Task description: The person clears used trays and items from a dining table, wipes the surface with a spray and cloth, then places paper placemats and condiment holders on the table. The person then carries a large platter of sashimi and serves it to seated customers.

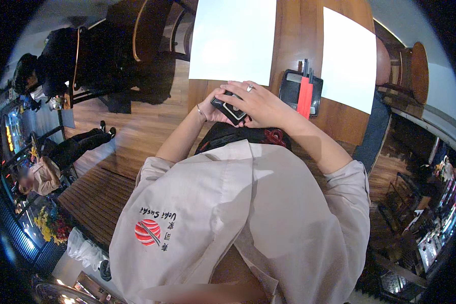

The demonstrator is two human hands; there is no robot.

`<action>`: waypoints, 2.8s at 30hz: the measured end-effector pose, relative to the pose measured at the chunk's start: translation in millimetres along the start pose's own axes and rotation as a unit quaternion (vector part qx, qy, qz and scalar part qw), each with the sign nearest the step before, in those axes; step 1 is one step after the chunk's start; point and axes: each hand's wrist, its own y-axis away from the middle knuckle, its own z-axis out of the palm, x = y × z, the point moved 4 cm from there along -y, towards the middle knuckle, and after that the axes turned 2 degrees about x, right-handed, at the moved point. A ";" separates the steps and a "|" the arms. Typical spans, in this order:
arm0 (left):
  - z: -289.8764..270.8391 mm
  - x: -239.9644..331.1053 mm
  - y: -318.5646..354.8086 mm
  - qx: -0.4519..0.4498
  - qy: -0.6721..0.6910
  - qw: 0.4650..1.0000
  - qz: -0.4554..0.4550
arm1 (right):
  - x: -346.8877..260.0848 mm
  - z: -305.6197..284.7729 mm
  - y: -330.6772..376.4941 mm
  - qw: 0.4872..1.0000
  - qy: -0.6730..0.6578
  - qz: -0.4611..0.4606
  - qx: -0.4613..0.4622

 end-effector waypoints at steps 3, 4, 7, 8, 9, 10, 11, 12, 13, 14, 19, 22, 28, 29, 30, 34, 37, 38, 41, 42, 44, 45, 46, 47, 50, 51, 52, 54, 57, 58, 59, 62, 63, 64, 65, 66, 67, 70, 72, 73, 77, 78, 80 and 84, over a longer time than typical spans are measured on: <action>-13.5 2.9 16.7 0.001 0.010 1.000 -0.007 | -4.8 10.8 -18.3 1.000 0.015 0.007 -0.012; -19.7 3.8 21.3 0.016 0.017 1.000 -0.005 | -5.5 14.0 -24.7 1.000 0.013 0.010 -0.009; -39.9 8.1 32.6 0.036 0.040 0.999 -0.004 | -4.6 26.0 -41.8 0.999 0.012 0.032 -0.013; -46.6 10.8 36.2 0.028 0.050 0.998 -0.003 | -4.5 31.6 -46.4 0.999 0.015 0.046 -0.024; -53.6 13.1 38.3 0.033 0.046 0.998 -0.002 | -2.6 36.7 -50.8 0.997 0.016 0.058 -0.039; -58.0 13.8 40.0 0.014 0.071 0.997 -0.008 | -2.0 39.4 -55.5 0.998 0.024 0.053 -0.025; -62.6 14.8 41.3 0.008 0.081 0.997 -0.016 | -0.9 41.9 -60.1 0.998 0.030 0.048 -0.013; -66.7 16.8 41.8 0.001 0.090 0.996 -0.023 | 1.6 44.0 -63.7 0.998 0.033 0.050 -0.008; -71.6 18.4 42.7 0.021 0.083 0.996 -0.019 | 2.7 45.5 -65.7 0.998 0.038 0.047 0.001; -75.6 21.2 42.9 0.041 0.074 0.996 -0.014 | 5.8 46.4 -66.5 0.998 0.038 0.050 0.003; -87.6 52.0 50.6 0.199 -0.065 0.978 -0.012 | 38.9 38.4 -55.6 0.986 -0.001 0.126 0.112; -80.5 86.1 50.8 0.337 -0.419 0.838 0.097 | 86.6 39.3 -41.5 0.943 0.057 0.304 0.122; -53.7 134.1 11.0 0.350 -0.789 0.412 0.293 | 162.2 68.0 -34.4 0.922 0.156 0.354 0.024; -60.0 140.5 0.5 0.312 -0.805 0.433 0.258 | 168.3 70.7 -32.7 0.923 0.142 0.356 0.022; -61.5 144.1 -3.9 0.298 -0.816 0.404 0.286 | 173.2 72.4 -34.3 0.925 0.136 0.355 0.017; -84.5 152.1 -19.9 0.270 -0.845 0.411 0.211 | 178.1 74.1 -35.5 0.922 0.109 0.371 0.009; -93.3 152.7 -15.8 0.260 -0.851 0.418 0.184 | 173.2 74.2 -36.4 0.918 0.115 0.380 -0.010; -93.7 152.6 -14.3 0.258 -0.851 0.418 0.186 | 172.7 74.3 -37.0 0.916 0.114 0.385 -0.016; -87.1 150.5 -7.6 0.238 -0.870 0.388 0.189 | 164.6 71.2 -42.9 0.907 0.151 0.390 -0.045; -85.3 149.6 -3.3 0.259 -0.870 0.384 0.169 | 160.5 67.9 -47.2 0.903 0.177 0.389 -0.053; -81.1 144.2 17.8 0.283 -0.850 0.402 0.189 | 149.5 58.4 -58.4 0.896 0.169 0.411 -0.001; -78.7 137.4 38.6 0.300 -0.825 0.413 0.242 | 139.7 53.5 -68.9 0.901 0.177 0.394 0.041; -77.9 134.7 62.4 0.303 -0.797 0.444 0.277 | 125.3 49.0 -80.8 0.915 0.169 0.355 0.093; -79.5 124.8 93.7 0.321 -0.772 0.441 0.328 | 113.8 48.6 -94.4 0.918 0.169 0.337 0.126; -94.9 86.3 220.7 0.354 -0.694 0.442 0.444 | 67.5 70.6 -157.7 0.931 0.170 0.262 0.191; -104.8 70.4 272.2 0.382 -0.678 0.437 0.451 | 54.0 85.9 -187.4 0.925 0.182 0.278 0.182; -117.4 56.1 325.8 0.407 -0.672 0.426 0.450 | 37.2 104.8 -220.0 0.936 0.156 0.250 0.193; -141.5 29.5 432.3 0.477 -0.642 0.406 0.443 | 3.5 153.1 -297.6 0.960 0.072 0.207 0.177; -165.5 5.5 589.4 0.646 -0.533 0.372 0.401 | -72.9 230.2 -427.1 0.987 0.045 0.118 0.100; -164.1 2.8 638.2 0.674 -0.506 0.316 0.436 | -101.7 251.0 -469.9 0.993 0.024 0.084 0.085; -165.6 5.2 682.3 0.696 -0.477 0.289 0.452 | -129.7 268.3 -510.6 0.996 0.007 0.052 0.076; -168.5 12.2 790.8 0.759 -0.401 0.182 0.479 | -199.9 301.7 -618.7 0.997 -0.022 -0.049 0.056; -173.3 17.4 823.1 0.760 -0.380 0.178 0.496 | -217.2 311.2 -651.1 0.997 -0.031 -0.054 0.046; -180.0 22.8 853.4 0.762 -0.361 0.165 0.513 | -231.8 319.6 -682.7 0.996 -0.041 -0.065 0.041; -189.9 26.8 880.2 0.757 -0.320 0.176 0.542 | -244.4 328.5 -712.1 0.995 -0.050 -0.075 0.034; -200.9 31.5 906.6 0.764 -0.306 0.169 0.542 | -254.9 337.8 -742.5 0.995 -0.061 -0.075 0.033; -213.7 35.0 932.3 0.769 -0.300 0.177 0.536 | -264.8 347.3 -773.5 0.994 -0.072 -0.077 0.033; -258.5 41.7 1004.9 0.778 -0.272 0.198 0.530 | -294.2 379.7 -869.7 0.988 -0.127 -0.074 0.038; -287.2 45.8 1054.8 0.779 -0.226 0.209 0.546 | -318.8 403.3 -941.0 0.984 -0.164 -0.066 0.019; -301.3 47.1 1077.4 0.767 -0.181 0.220 0.575 | -334.3 410.2 -975.1 0.979 -0.168 -0.107 0.044; -342.9 49.4 1162.9 0.746 -0.091 0.230 0.619 | -383.6 432.4 -1095.5 0.964 -0.213 -0.138 0.080; -353.4 51.7 1183.5 0.756 -0.071 0.230 0.609 | -392.9 437.2 -1125.0 0.956 -0.235 -0.150 0.085; -373.6 60.8 1221.0 0.753 -0.052 0.231 0.614 | -400.5 448.5 -1188.2 0.943 -0.291 -0.134 0.089; -432.1 110.5 1302.9 0.712 -0.026 0.269 0.648 | -368.8 457.2 -1322.2 0.922 -0.306 -0.093 0.218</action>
